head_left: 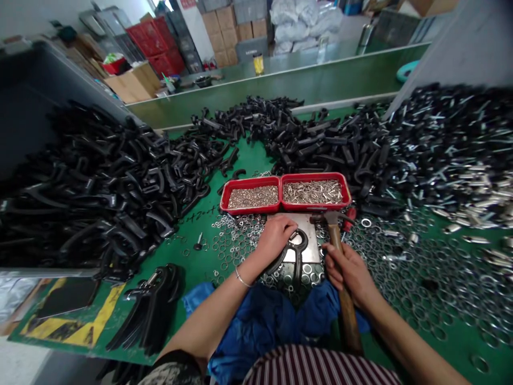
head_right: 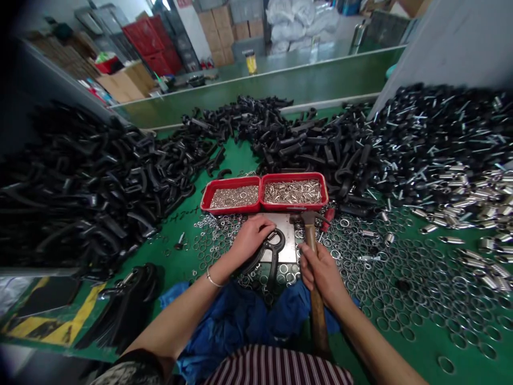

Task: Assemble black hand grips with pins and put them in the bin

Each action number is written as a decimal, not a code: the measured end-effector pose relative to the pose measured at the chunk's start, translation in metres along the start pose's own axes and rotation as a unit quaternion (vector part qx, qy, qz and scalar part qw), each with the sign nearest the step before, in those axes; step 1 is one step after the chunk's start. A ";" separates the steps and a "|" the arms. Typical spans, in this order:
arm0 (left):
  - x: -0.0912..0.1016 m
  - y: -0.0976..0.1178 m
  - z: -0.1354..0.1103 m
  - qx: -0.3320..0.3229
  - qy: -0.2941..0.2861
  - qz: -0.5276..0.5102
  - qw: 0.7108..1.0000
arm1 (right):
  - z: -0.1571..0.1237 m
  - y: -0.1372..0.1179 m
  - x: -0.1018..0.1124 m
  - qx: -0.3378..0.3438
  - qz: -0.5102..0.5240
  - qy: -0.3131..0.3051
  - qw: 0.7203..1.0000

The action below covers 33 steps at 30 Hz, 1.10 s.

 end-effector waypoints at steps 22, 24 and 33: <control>-0.011 0.020 -0.003 -0.212 -0.121 0.305 0.921 | -0.015 -0.070 0.003 0.051 -0.369 -0.062 0.926; -0.003 0.023 -0.008 -0.164 -0.089 0.296 0.937 | -0.018 -0.081 0.009 0.064 -0.464 -0.056 0.882; 0.012 0.044 -0.091 0.024 -0.060 0.379 0.923 | -0.030 -0.111 -0.020 0.165 -0.602 -0.018 0.781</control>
Point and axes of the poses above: each hand's wrist, its own z-axis towards the middle knuckle, its own x-axis out of the back of the hand, y = z × x, the point moved 5 cm from there along z, towards the middle knuckle, and after that the axes turned 4 degrees about -x, right-handed, at the moved point
